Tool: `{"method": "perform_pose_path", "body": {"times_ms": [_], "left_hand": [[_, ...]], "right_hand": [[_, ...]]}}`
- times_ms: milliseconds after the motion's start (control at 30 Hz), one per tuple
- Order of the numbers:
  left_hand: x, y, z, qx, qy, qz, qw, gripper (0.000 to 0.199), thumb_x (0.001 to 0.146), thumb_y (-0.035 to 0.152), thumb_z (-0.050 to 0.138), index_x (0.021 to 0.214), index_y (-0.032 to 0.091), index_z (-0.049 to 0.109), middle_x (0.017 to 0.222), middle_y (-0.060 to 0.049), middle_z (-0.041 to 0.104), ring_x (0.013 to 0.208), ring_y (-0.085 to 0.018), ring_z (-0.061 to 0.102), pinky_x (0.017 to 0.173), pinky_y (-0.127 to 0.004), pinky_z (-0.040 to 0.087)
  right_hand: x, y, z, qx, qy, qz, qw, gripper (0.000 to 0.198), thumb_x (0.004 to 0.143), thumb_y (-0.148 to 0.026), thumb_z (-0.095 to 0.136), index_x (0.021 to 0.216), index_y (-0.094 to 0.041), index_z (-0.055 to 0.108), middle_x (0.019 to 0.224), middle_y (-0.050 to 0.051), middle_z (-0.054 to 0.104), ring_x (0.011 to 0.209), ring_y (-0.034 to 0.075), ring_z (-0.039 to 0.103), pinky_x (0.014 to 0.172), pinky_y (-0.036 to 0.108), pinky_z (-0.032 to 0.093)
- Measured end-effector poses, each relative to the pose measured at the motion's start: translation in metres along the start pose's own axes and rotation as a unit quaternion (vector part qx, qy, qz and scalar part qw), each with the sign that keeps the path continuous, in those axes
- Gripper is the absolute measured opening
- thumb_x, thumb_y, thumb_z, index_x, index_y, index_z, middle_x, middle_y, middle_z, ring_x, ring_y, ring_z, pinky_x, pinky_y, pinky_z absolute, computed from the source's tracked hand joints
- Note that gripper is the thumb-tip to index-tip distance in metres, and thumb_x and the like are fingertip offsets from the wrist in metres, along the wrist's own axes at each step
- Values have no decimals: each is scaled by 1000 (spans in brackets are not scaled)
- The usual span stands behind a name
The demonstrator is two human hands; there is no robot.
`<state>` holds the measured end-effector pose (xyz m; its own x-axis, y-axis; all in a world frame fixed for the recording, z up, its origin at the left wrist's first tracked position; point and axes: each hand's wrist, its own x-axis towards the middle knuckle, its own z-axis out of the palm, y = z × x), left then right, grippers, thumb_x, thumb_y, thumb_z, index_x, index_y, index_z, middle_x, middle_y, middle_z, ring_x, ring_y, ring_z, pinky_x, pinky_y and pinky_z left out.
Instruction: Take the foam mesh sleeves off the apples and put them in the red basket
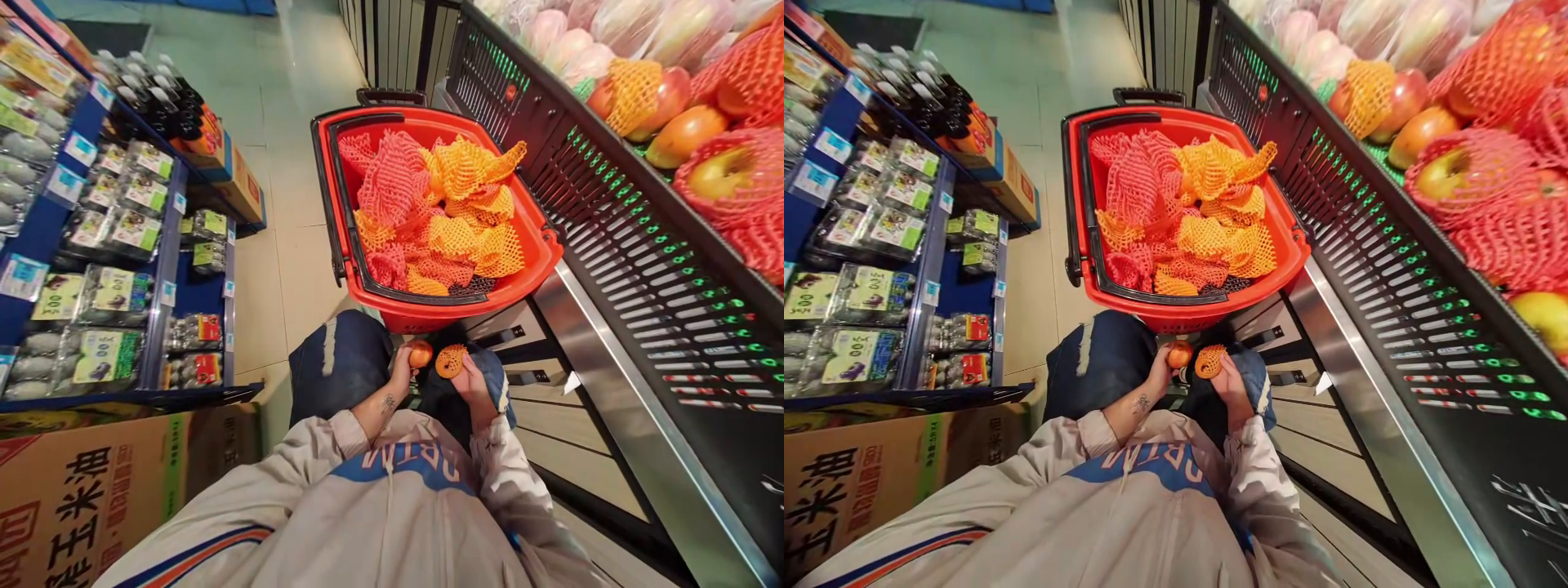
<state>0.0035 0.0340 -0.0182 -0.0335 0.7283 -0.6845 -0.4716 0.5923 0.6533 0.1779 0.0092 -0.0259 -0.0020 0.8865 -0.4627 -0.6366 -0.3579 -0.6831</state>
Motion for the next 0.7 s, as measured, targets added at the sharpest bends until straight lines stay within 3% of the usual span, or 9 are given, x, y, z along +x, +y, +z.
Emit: {"method": "perform_pose_path", "body": {"times_ms": [167,333,467,567,700], "left_hand": [[-6,3,6,7,-19,31,999,41,74,40,68,112,26,59,109,-2,67,77,-12,62,46,-16,33],[-12,4,10,26,-61,11,998,49,75,42,71,120,29,56,123,-4,66,85,-14,66,52,-17,41],[-17,2,11,51,-98,-12,994,50,74,48,73,118,29,59,111,-3,68,77,-14,64,51,-18,39],[-18,0,12,71,-116,-26,990,47,75,51,72,112,23,63,95,-3,68,64,-11,57,45,-18,29],[-20,-1,13,90,-136,-34,986,50,77,58,69,107,18,64,83,-2,64,58,-10,51,43,-19,27]], "right_hand": [[-10,-4,-4,-35,-26,51,998,31,69,-40,70,95,-23,69,100,7,77,101,28,72,96,46,57],[-16,-6,3,-84,-66,92,990,37,64,-43,72,90,-18,71,94,14,76,90,33,73,82,50,59],[-14,-1,8,-96,-61,54,992,41,59,-35,81,96,-19,70,97,11,75,85,28,73,74,40,59],[-7,4,7,-101,-27,-1,995,37,64,-34,81,96,-21,68,94,6,74,80,20,71,74,34,58],[5,10,4,-120,8,-38,992,30,65,-27,83,89,-18,66,91,4,73,80,17,67,76,33,57]]}}
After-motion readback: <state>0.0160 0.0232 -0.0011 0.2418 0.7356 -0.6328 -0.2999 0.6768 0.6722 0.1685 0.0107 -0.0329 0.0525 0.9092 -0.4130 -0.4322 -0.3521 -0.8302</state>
